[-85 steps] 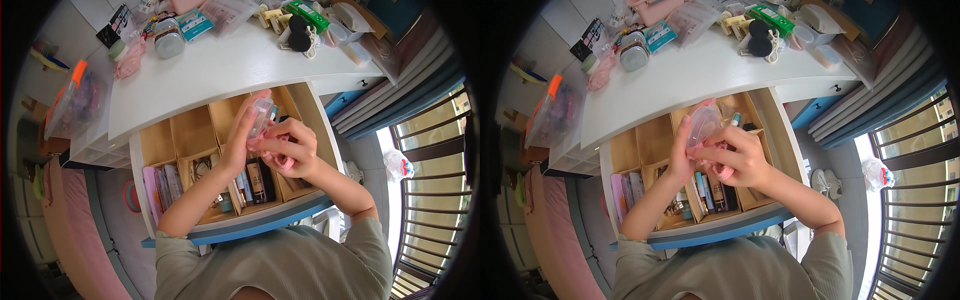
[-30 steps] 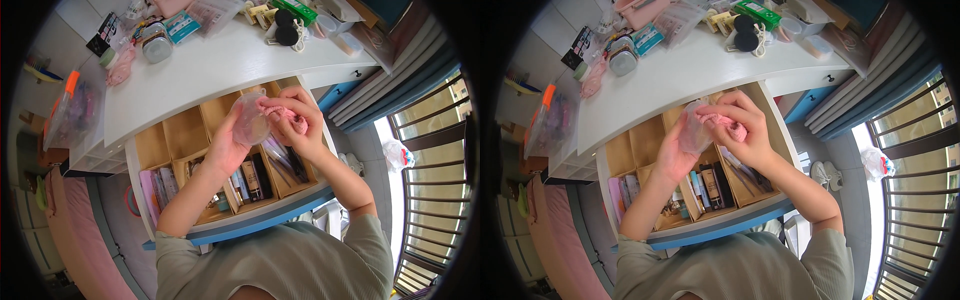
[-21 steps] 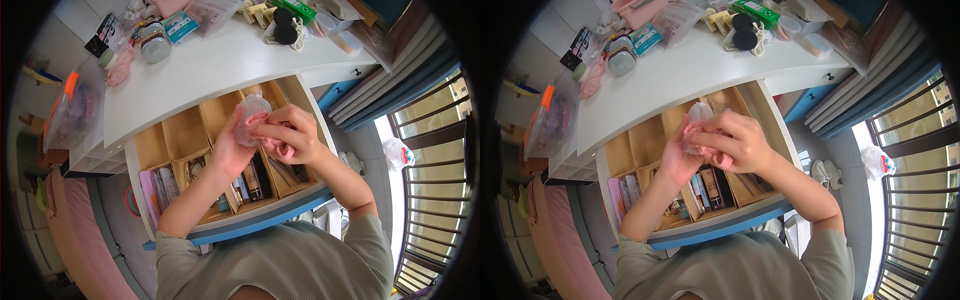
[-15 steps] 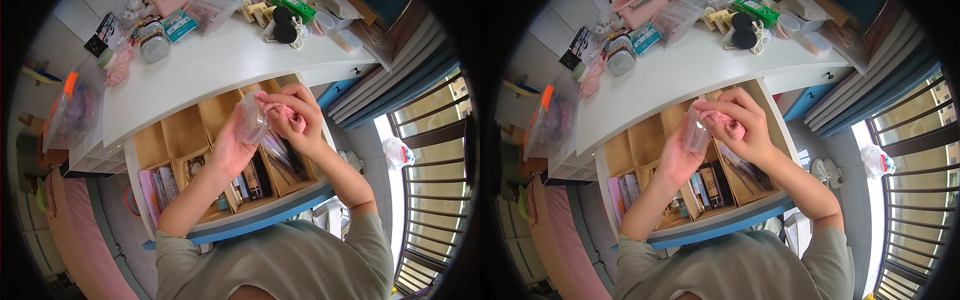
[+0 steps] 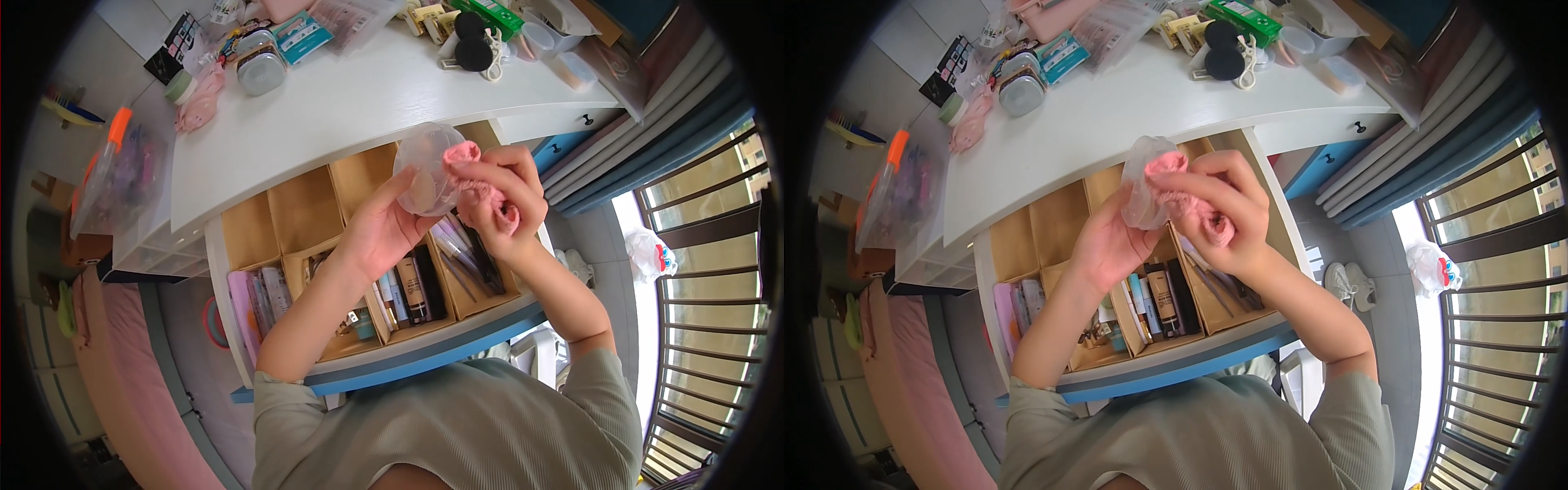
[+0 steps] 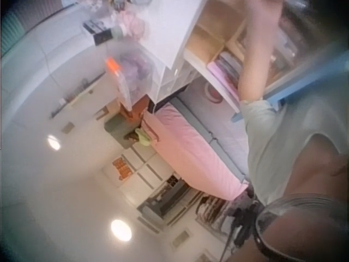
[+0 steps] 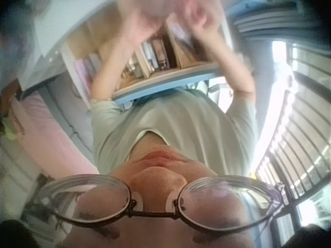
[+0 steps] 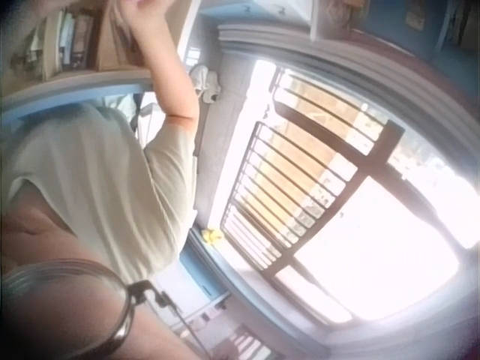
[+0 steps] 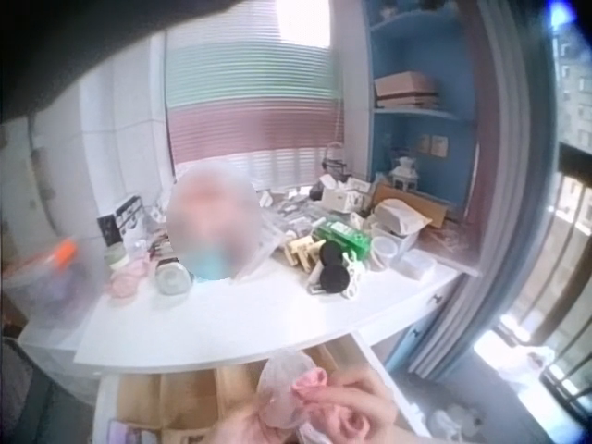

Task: The person wipes various cosmetic containers, including a spray bottle, a pump bottle, and a compact case, using a pink cloth and then places them back into a desk drawer.

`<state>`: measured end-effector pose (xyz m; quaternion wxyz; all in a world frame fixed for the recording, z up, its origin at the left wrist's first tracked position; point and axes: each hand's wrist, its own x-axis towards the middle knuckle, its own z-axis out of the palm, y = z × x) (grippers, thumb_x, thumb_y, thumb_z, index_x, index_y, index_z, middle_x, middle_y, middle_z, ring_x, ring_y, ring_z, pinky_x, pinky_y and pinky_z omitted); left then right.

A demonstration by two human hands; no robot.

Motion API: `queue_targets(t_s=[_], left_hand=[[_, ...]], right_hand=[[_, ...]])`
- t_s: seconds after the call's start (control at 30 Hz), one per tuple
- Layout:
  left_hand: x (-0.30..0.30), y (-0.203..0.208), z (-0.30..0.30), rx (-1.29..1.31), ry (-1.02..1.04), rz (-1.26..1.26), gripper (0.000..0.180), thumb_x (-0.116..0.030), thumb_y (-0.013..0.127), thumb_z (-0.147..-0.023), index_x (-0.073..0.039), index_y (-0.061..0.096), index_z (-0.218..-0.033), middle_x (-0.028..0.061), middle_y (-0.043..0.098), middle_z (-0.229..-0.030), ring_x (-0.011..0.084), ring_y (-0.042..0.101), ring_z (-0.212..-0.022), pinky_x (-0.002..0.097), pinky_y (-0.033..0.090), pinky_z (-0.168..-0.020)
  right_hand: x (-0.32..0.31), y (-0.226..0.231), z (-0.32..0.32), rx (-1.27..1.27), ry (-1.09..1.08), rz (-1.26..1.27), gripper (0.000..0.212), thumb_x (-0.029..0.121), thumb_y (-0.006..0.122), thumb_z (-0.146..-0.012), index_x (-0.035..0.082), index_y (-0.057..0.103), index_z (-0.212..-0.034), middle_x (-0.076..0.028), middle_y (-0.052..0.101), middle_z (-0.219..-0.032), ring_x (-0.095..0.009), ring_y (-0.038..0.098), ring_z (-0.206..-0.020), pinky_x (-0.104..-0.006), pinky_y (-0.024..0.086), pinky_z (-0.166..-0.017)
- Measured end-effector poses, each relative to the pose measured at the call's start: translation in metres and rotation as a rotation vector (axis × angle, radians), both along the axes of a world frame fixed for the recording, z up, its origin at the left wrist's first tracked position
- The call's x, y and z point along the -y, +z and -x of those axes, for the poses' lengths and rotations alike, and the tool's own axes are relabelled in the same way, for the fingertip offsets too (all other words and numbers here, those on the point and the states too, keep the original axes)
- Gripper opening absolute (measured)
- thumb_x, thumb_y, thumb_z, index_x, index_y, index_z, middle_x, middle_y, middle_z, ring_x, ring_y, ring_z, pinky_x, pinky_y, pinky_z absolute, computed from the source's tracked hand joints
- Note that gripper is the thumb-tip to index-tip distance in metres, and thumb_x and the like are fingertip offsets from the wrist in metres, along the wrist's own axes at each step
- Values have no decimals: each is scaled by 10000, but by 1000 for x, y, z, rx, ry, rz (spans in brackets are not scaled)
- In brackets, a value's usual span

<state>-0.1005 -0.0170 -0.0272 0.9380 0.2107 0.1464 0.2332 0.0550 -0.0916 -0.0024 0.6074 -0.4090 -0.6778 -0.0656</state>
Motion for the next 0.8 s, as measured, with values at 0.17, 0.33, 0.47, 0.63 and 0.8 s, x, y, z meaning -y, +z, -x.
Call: queue_targets(t_s=[0.17, 0.33, 0.47, 0.63, 0.8], left_hand=[[8, 10, -2, -58, -61, -152, 547, -215, 665, -804, -100, 417, -1277, 25, 528, -1171, 157, 520, -1096, 303, 457, -916], [9, 12, -3, -25, 16, -181, 582, -179, 664, -798, -111, 386, -1305, 20, 512, -1193, 154, 512, -1106, 301, 447, -930], [10, 13, -4, -64, 125, -98, 522, -182, 638, -828, -119, 405, -1290, 19, 518, -1187, 143, 517, -1091, 300, 451, -928], [14, 2, -7, -103, 137, 41, 461, -234, 599, -865, -130, 420, -1277, 14, 521, -1182, 135, 520, -1079, 288, 447, -926], [26, 5, -13, -163, 70, -133, 397, -384, 457, -929, -131, 449, -1235, -5, 547, -1102, 121, 519, -1052, 299, 435, -899]], right_hand=[[-7, -2, -8, -290, 36, 257, 266, -28, 572, -735, 15, 664, -981, -82, 566, -879, -142, 550, -748, -228, 438, -694], [-5, -7, -16, -154, 36, 192, 254, 8, 606, -727, 9, 663, -974, -87, 574, -864, -149, 561, -735, -241, 454, -646], [-5, -3, -10, 16, 13, 54, 273, 9, 634, -684, 14, 673, -954, -91, 572, -825, -179, 566, -706, -264, 464, -612], [-8, -7, -7, 119, 10, -46, 271, 25, 662, -621, 56, 694, -889, -67, 561, -765, -195, 557, -665, -281, 464, -573], [-7, -8, -1, 178, 99, -48, 291, 27, 675, -620, 49, 698, -909, -68, 521, -777, -176, 503, -620, -250, 418, -535]])
